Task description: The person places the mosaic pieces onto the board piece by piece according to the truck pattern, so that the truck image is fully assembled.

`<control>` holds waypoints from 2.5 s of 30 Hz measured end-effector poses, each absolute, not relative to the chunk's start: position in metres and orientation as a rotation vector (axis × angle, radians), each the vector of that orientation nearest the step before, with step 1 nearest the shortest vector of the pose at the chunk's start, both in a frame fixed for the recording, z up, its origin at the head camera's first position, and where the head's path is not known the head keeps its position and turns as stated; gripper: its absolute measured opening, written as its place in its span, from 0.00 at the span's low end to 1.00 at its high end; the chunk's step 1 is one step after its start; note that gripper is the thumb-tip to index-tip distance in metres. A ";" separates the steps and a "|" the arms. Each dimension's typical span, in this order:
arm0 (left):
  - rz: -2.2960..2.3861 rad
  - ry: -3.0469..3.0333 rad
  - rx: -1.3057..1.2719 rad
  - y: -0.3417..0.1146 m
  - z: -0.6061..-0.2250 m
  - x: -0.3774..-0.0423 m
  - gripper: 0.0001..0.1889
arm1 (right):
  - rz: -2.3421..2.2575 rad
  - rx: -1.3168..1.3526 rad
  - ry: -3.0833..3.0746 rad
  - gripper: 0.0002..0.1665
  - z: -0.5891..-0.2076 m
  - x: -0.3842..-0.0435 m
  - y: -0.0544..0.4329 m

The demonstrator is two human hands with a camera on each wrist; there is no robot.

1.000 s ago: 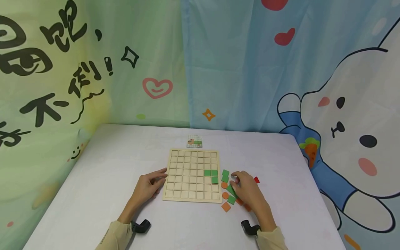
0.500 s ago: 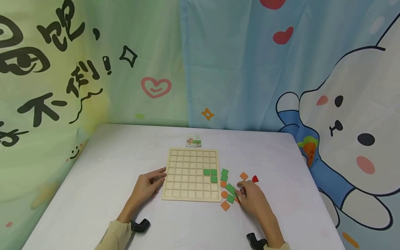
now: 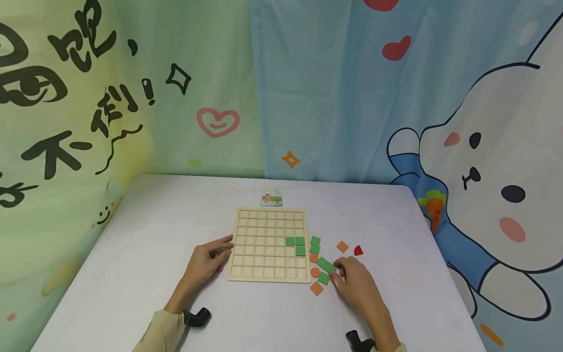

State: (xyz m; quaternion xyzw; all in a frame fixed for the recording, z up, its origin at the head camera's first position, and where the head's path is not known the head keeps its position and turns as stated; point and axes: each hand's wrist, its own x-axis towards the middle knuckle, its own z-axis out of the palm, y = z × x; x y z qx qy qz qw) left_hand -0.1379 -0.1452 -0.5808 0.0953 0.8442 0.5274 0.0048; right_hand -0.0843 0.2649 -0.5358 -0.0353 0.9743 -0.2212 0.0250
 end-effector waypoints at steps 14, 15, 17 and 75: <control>1.680 2.621 0.287 -0.145 -0.582 -0.137 0.11 | -0.639 -0.047 3.012 0.16 -0.539 -0.090 0.267; 1.680 2.620 0.284 -0.145 -0.581 -0.137 0.11 | -0.634 -0.045 3.015 0.16 -0.538 -0.089 0.267; 1.678 2.619 0.278 -0.145 -0.581 -0.137 0.11 | -0.631 -0.040 3.009 0.17 -0.538 -0.089 0.268; 1.687 2.600 0.295 -0.146 -0.580 -0.137 0.11 | -0.607 0.030 2.901 0.20 -0.526 -0.098 0.266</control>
